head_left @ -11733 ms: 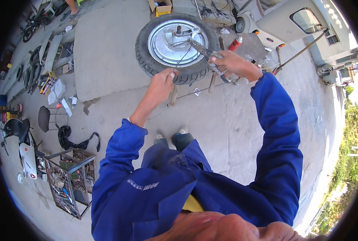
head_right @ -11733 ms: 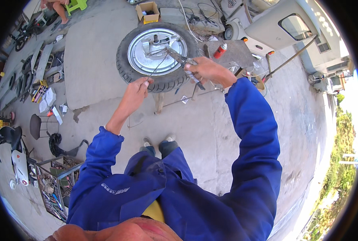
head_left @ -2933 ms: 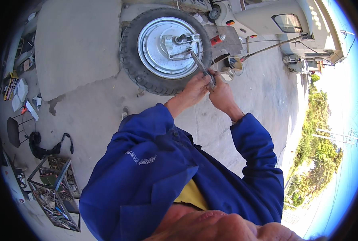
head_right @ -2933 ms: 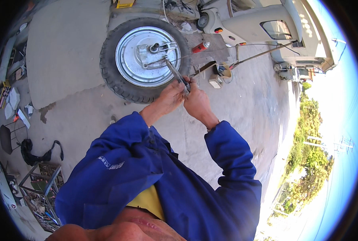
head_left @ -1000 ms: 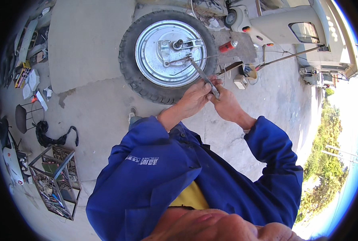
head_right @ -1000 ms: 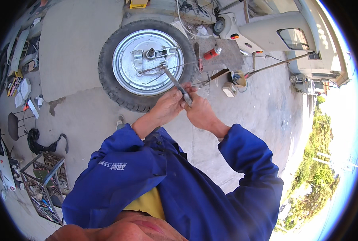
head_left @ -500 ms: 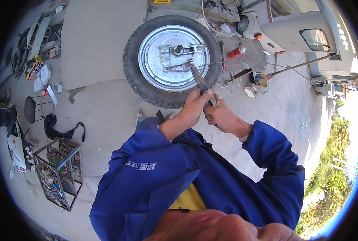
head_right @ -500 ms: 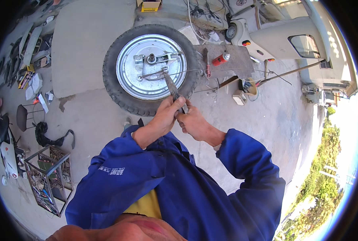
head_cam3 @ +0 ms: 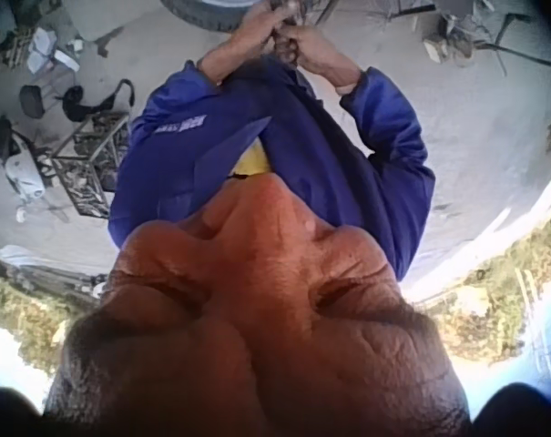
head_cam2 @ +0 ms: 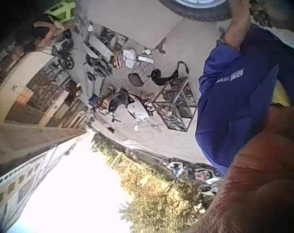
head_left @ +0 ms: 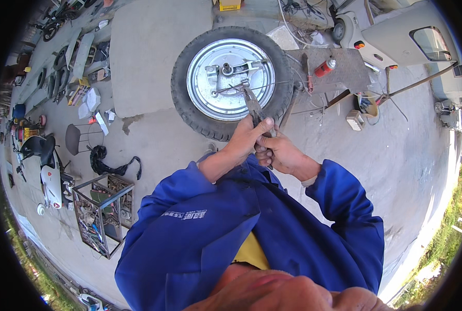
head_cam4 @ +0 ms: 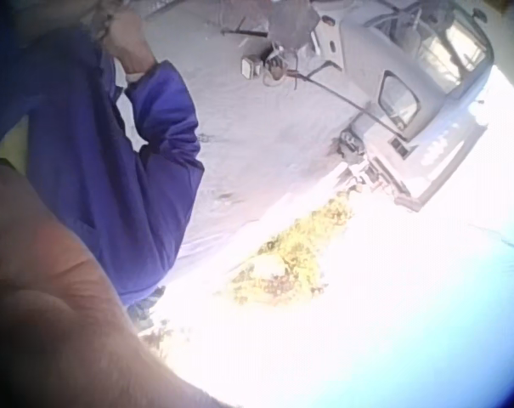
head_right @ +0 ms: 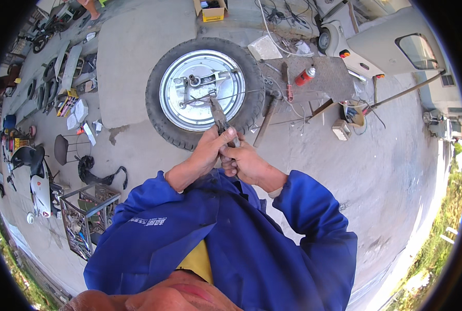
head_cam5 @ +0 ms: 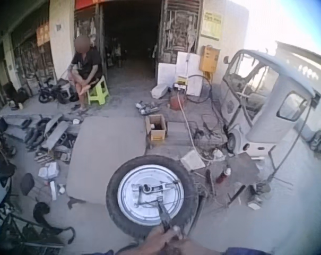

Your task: The person uses pliers to pull a wire or cable through the center hub of a small wheel. They repeatedly pull the wire through the hub and adjust its position with their hands.

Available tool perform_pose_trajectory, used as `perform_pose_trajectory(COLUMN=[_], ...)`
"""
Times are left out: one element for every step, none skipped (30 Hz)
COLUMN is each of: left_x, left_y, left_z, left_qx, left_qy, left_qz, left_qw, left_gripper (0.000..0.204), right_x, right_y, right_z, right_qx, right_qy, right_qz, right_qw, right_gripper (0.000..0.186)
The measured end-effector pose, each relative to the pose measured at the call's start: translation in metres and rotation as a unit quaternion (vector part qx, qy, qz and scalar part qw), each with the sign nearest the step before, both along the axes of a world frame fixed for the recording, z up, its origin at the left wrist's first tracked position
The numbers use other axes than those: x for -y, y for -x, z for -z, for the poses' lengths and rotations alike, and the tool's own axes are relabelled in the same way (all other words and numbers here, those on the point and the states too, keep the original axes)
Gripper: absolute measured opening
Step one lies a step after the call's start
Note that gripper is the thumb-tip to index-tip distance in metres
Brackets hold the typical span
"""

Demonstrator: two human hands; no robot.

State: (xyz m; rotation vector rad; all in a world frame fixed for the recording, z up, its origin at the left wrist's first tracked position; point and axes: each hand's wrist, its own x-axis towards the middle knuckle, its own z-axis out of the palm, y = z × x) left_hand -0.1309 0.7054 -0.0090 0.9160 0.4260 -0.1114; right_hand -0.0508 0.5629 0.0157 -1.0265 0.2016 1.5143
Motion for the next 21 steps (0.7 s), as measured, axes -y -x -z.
perform_pose_trajectory(left_x=[0.000, 0.000, 0.002, 0.003, 0.003, 0.001, -0.002, -0.005, -0.004, -0.003, -0.003, -0.008, -0.008, -0.005, -0.006, -0.011, -0.021, -0.029, -0.039, -0.045, -0.048], left_y=[-0.001, -0.003, -0.004, -0.004, -0.004, -0.005, -0.007, -0.006, -0.005, -0.004, -0.002, 0.002, 0.008, 0.016, 0.024, 0.026, 0.029, 0.026, 0.020, 0.010, 0.002], left_z=[-0.002, -0.005, -0.005, -0.005, -0.005, -0.008, -0.012, -0.015, -0.016, -0.016, -0.016, -0.023, -0.016, -0.002, 0.006, 0.002, -0.004, -0.013, -0.020, -0.029, -0.037], left_qx=[0.017, 0.023, 0.005, -0.013, -0.031, -0.048, -0.064, -0.081, -0.080, -0.080, -0.079, -0.105, -0.083, -0.060, -0.040, -0.063, -0.028, -0.030, 0.040, 0.057, 0.074], left_qy=[0.056, 0.079, 0.046, 0.012, -0.022, -0.052, -0.083, -0.112, -0.129, -0.145, -0.161, -0.148, -0.179, -0.209, -0.241, -0.341, -0.495, -0.554, -0.671, -0.727, -0.777], left_qz=[-0.010, -0.003, -0.004, -0.006, -0.006, 0.003, 0.012, 0.022, 0.016, 0.011, 0.007, 0.053, 0.018, -0.017, -0.051, -0.082, -0.092, -0.107, -0.134, -0.144, -0.155], left_qw=[0.998, 0.997, 0.999, 1.000, 0.999, 0.997, 0.994, 0.990, 0.988, 0.986, 0.984, 0.982, 0.980, 0.976, 0.968, 0.934, 0.864, 0.825, 0.728, 0.669, 0.606], left_gripper=[0.055, 0.052, 0.050, 0.048, 0.046, 0.046, 0.045, 0.044, 0.044, 0.043, 0.042, 0.046, 0.047, 0.049, 0.051, 0.044, 0.040, 0.041, 0.044, 0.045, 0.047], right_x=[0.001, 0.003, 0.004, 0.005, 0.006, 0.004, 0.001, -0.001, 0.000, 0.000, 0.001, 0.006, 0.014, 0.023, 0.033, 0.047, 0.059, 0.068, 0.073, 0.076, 0.076], right_y=[0.000, 0.002, -0.001, -0.003, -0.004, -0.002, 0.004, 0.010, 0.011, 0.013, 0.014, 0.013, 0.010, 0.006, 0.001, -0.008, -0.014, -0.017, -0.020, -0.021, -0.019], right_z=[0.002, 0.005, 0.006, 0.008, 0.009, 0.010, 0.011, 0.013, 0.016, 0.019, 0.020, 0.022, 0.023, 0.025, 0.027, 0.025, 0.025, 0.030, 0.036, 0.040, 0.038], right_qx=[0.003, -0.017, -0.032, -0.046, -0.060, -0.069, -0.077, -0.086, -0.070, -0.055, -0.039, 0.017, 0.073, 0.129, 0.201, 0.277, 0.350, 0.371, 0.393, 0.414, 0.424], right_qy=[0.003, -0.015, -0.034, -0.052, -0.071, -0.083, -0.094, -0.105, -0.095, -0.085, -0.075, -0.066, -0.056, -0.046, -0.031, -0.014, 0.004, 0.010, 0.012, 0.014, 0.017], right_qz=[0.000, -0.001, -0.008, -0.015, -0.022, -0.007, 0.009, 0.026, 0.026, 0.027, 0.029, 0.014, 0.000, -0.014, -0.042, -0.071, -0.100, -0.099, -0.098, -0.098, -0.089], right_qw=[1.000, 1.000, 0.999, 0.997, 0.995, 0.994, 0.993, 0.990, 0.993, 0.994, 0.996, 0.998, 0.996, 0.991, 0.978, 0.958, 0.931, 0.923, 0.914, 0.905, 0.901], right_gripper=[0.020, 0.020, 0.021, 0.022, 0.023, 0.023, 0.024, 0.025, 0.021, 0.018, 0.017, 0.018, 0.022, 0.029, 0.033, 0.036, 0.039, 0.042, 0.046, 0.050, 0.049])
